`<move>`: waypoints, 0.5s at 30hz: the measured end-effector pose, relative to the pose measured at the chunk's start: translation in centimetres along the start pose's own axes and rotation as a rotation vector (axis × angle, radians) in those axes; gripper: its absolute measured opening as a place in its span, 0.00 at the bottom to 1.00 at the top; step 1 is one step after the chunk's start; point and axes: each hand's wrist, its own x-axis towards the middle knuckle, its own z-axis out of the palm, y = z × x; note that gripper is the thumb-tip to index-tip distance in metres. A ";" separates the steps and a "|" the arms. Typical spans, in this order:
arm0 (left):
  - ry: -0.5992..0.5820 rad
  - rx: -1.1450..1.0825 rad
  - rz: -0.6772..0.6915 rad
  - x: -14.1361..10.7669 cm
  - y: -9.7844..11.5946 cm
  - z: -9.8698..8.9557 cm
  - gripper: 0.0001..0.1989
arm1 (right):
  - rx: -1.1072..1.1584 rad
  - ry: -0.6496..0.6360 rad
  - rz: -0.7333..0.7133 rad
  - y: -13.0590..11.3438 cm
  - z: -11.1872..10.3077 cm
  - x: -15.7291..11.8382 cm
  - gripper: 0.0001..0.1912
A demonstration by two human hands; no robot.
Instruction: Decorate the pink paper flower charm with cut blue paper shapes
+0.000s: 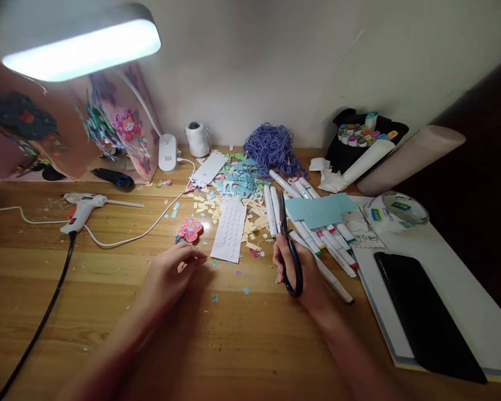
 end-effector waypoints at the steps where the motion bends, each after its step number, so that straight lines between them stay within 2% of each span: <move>1: 0.018 -0.051 -0.001 0.0 0.0 0.0 0.08 | -0.010 0.005 -0.015 0.0 -0.2 0.2 0.26; 6: 0.111 -0.316 -0.122 0.1 0.2 -0.8 0.04 | -0.135 0.022 -0.037 0.1 -1.5 0.9 0.24; 11: 0.085 -0.433 -0.212 -0.2 1.3 -2.5 0.07 | -0.640 0.261 -0.079 -0.5 -3.7 1.7 0.21; 15: 0.083 -0.506 -0.241 -0.9 2.3 -3.9 0.08 | -0.870 0.410 -0.050 -0.9 -5.3 2.3 0.17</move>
